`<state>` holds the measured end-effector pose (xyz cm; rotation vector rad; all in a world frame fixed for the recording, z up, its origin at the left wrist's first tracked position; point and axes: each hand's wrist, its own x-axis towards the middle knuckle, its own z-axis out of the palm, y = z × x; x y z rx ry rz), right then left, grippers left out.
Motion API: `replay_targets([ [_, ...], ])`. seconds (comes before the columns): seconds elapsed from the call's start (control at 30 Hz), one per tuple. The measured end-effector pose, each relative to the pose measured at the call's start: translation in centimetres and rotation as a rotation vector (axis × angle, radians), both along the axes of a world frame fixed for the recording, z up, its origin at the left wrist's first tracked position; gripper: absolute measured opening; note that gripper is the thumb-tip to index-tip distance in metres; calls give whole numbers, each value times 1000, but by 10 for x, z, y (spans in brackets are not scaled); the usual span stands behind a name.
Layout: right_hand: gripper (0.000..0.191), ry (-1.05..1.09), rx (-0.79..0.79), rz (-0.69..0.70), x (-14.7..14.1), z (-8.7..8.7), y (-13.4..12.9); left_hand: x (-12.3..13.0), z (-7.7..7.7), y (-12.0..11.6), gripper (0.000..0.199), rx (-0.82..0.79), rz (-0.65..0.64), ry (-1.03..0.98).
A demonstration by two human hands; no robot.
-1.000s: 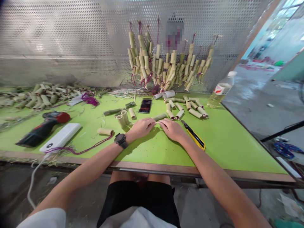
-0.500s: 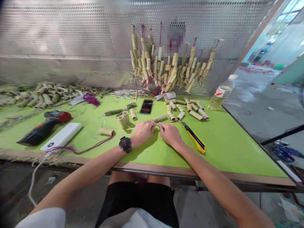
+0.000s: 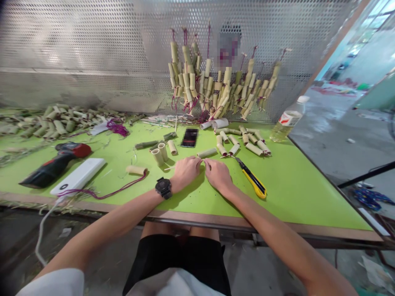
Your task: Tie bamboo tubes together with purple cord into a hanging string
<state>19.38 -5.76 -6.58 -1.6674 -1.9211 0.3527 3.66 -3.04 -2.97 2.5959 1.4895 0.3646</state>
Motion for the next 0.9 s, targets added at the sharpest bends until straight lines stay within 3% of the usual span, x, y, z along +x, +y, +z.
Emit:
replay_targets([
  [0.17,53,-16,-56,32,-1,0,-1,-3,-2,3,37,-19,-40,0],
  [0.43,60,-62,54,33,3,3,1,-4,2,3,37,-28,-58,-124],
  [0.6,59,5,88,32,-1,3,-3,-4,-6,5,36,59,-92,-255],
  [0.9,71,131,-24,87,-8,3,-5,-4,-7,8,32,49,-102,-475],
])
